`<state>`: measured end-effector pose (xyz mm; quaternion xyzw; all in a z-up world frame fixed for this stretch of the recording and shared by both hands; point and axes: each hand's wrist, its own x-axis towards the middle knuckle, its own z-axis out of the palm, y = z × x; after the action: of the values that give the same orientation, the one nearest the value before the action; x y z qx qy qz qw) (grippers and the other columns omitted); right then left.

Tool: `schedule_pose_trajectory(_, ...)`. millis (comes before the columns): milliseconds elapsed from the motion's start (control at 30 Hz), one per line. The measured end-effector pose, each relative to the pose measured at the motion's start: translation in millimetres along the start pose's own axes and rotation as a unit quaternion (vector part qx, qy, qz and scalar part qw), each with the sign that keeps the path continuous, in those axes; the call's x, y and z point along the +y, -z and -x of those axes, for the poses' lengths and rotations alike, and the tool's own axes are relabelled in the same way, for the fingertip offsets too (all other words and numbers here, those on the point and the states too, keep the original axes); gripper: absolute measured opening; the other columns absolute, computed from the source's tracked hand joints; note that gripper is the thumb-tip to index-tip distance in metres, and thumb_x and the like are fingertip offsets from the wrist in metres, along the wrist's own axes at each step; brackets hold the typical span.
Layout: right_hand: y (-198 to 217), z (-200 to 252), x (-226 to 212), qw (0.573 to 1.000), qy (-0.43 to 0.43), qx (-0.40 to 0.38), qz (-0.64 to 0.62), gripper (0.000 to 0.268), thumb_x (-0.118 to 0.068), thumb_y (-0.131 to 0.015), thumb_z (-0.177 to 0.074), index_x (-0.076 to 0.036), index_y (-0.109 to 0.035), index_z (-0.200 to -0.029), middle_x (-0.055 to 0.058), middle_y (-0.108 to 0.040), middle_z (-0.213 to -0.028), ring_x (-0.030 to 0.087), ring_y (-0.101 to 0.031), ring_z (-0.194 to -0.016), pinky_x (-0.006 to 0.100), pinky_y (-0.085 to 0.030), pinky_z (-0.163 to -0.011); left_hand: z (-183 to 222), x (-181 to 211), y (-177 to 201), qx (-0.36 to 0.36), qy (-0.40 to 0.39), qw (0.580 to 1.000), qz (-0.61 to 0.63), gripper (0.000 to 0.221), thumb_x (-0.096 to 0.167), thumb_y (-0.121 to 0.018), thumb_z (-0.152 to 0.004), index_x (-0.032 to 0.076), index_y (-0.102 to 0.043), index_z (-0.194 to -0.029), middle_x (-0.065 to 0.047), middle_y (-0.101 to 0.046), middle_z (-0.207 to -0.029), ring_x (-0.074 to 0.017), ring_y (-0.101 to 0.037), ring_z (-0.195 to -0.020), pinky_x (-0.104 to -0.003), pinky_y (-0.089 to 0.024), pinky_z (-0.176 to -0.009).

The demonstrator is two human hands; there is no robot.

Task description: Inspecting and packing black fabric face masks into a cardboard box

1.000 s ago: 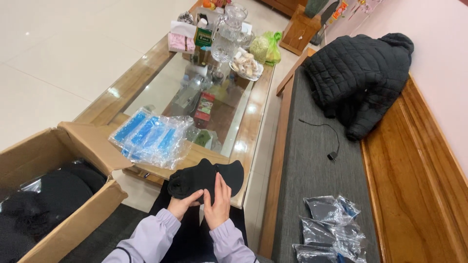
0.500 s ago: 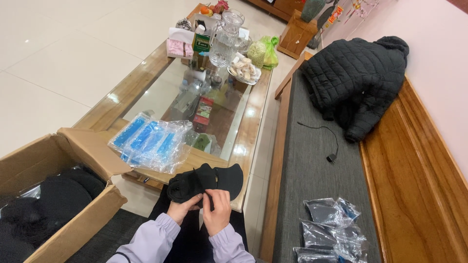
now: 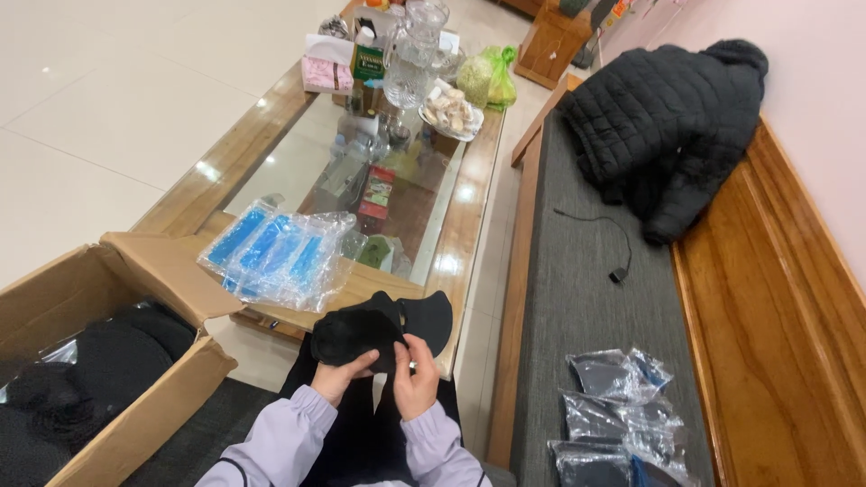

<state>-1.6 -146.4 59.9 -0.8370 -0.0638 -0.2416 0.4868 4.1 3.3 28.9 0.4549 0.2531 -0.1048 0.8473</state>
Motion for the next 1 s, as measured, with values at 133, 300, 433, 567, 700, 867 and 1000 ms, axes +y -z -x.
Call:
schedule_pose_trajectory(133,10,-15,23,0.999,0.005,0.03,-0.045,0.01,-0.005,-0.069,-0.093,-0.008,-0.073,-0.102,0.007,-0.072,-0.095,0.02,-0.071,-0.09,0.03,-0.053,-0.086,-23,-24,12,0.01,-0.01,0.999,0.042,0.056,0.0,-0.085,-0.072,0.004,-0.07,-0.126,-0.016,-0.076,-0.117,-0.0303,-0.073,-0.099,-0.045,-0.064,-0.077)
schedule_pose_trajectory(300,13,-24,77,0.918,-0.324,0.117,-0.195,0.014,-0.013,-0.077,-0.092,-0.005,-0.068,-0.099,0.007,-0.068,-0.072,0.012,-0.058,-0.047,0.02,-0.047,-0.033,-5,3,2,0.021,-0.002,0.998,0.066,0.059,0.004,-0.095,-0.069,0.001,-0.069,-0.122,-0.017,-0.075,-0.115,-0.0369,-0.076,-0.084,-0.049,-0.066,-0.074)
schedule_pose_trajectory(433,14,-27,97,0.902,-0.362,0.13,-0.195,0.015,-0.01,-0.076,-0.092,-0.001,-0.067,-0.102,0.011,-0.065,-0.069,0.015,-0.055,-0.039,0.023,-0.043,-0.026,-1,9,-3,0.021,0.005,0.998,0.062,0.055,0.005,-0.095,-0.07,0.004,-0.071,-0.119,-0.015,-0.077,-0.112,-0.0356,-0.077,-0.08,-0.047,-0.067,-0.069)
schedule_pose_trajectory(567,20,-30,90,0.905,-0.391,0.082,-0.149,0.018,-0.012,-0.077,-0.092,-0.003,-0.069,-0.105,0.012,-0.066,-0.064,0.017,-0.053,-0.032,0.025,-0.039,-0.022,2,6,-3,0.013,-0.012,0.997,0.07,0.051,0.001,-0.093,-0.071,0.005,-0.072,-0.117,-0.013,-0.078,-0.109,-0.0341,-0.077,-0.082,-0.045,-0.067,-0.073)
schedule_pose_trajectory(700,32,-34,97,0.936,-0.352,0.015,-0.002,0.04,-0.028,-0.079,-0.091,-0.005,-0.068,-0.121,0.009,-0.072,-0.071,0.016,-0.065,-0.043,0.028,-0.046,-0.036,-10,-9,4,0.012,-0.019,0.997,0.071,0.05,0.001,-0.093,-0.072,0.008,-0.073,-0.117,-0.013,-0.078,-0.11,-0.0328,-0.077,-0.082,-0.044,-0.067,-0.075)
schedule_pose_trajectory(867,37,-30,58,0.968,-0.114,0.022,0.221,0.053,-0.031,-0.078,-0.087,-0.016,-0.064,-0.136,0.01,-0.061,-0.101,0.034,-0.064,-0.093,0.046,-0.054,-0.082,-1,4,-1,0.002,-0.019,0.997,0.068,0.05,0.002,-0.093,-0.071,0.005,-0.072,-0.116,-0.014,-0.078,-0.11,-0.0327,-0.077,-0.08,-0.043,-0.067,-0.071)
schedule_pose_trajectory(1000,28,-21,56,0.95,0.01,-0.065,0.306,0.036,-0.033,-0.061,-0.1,-0.026,-0.07,-0.134,0.012,-0.056,-0.146,0.038,-0.048,-0.139,0.051,-0.04,-0.107,-7,-6,1,0.002,-0.023,0.998,0.052,0.058,0.002,-0.094,-0.07,0.003,-0.071,-0.123,-0.016,-0.076,-0.115,-0.0341,-0.077,-0.085,-0.043,-0.067,-0.072)
